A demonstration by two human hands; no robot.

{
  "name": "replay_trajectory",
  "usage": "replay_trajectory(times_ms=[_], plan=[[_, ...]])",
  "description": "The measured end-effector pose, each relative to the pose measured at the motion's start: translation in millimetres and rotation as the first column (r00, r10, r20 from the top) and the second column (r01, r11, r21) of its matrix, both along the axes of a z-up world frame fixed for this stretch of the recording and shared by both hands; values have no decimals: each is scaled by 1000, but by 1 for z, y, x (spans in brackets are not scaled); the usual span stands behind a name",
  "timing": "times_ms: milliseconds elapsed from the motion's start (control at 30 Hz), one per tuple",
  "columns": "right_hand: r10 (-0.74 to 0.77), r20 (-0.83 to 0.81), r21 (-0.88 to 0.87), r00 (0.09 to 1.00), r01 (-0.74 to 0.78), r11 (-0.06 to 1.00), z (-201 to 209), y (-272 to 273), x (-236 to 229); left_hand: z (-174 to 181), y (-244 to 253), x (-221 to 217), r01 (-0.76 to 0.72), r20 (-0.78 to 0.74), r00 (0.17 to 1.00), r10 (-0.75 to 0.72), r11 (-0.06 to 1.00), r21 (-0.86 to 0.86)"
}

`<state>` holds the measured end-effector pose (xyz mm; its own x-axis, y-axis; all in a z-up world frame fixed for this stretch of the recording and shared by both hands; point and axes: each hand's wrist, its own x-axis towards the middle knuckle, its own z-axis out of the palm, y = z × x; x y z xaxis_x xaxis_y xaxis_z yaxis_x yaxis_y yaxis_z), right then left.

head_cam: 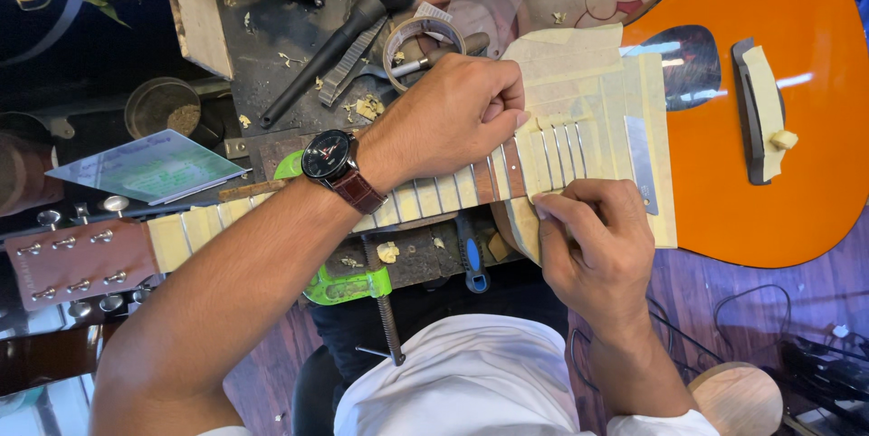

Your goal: The person uses a metal scraper to remove old material from the fretboard of an acoustic guitar. They repeatedly scrape along the frets and remove debris by hand.

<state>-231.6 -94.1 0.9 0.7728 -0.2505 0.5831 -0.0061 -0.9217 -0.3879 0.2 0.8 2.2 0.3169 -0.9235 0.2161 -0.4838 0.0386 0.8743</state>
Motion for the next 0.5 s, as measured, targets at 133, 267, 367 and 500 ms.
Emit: replay_trajectory(times_ms=[133, 267, 367, 500], plan=[[8, 5, 7, 1000, -8, 1000, 1, 0, 0, 0, 0, 0, 9, -4, 1000, -9, 1000, -5], [3, 4, 18, 1000, -3, 1000, 0, 1, 0, 1, 0, 1, 8, -5, 1000, -8, 1000, 1], [0, 4, 7, 1000, 0, 1000, 0, 1, 0, 0, -1, 0, 11, -6, 1000, -10, 1000, 6], [8, 4, 10, 1000, -8, 1000, 1, 1, 1, 0, 0, 1, 16, 5, 1000, -16, 1000, 10]])
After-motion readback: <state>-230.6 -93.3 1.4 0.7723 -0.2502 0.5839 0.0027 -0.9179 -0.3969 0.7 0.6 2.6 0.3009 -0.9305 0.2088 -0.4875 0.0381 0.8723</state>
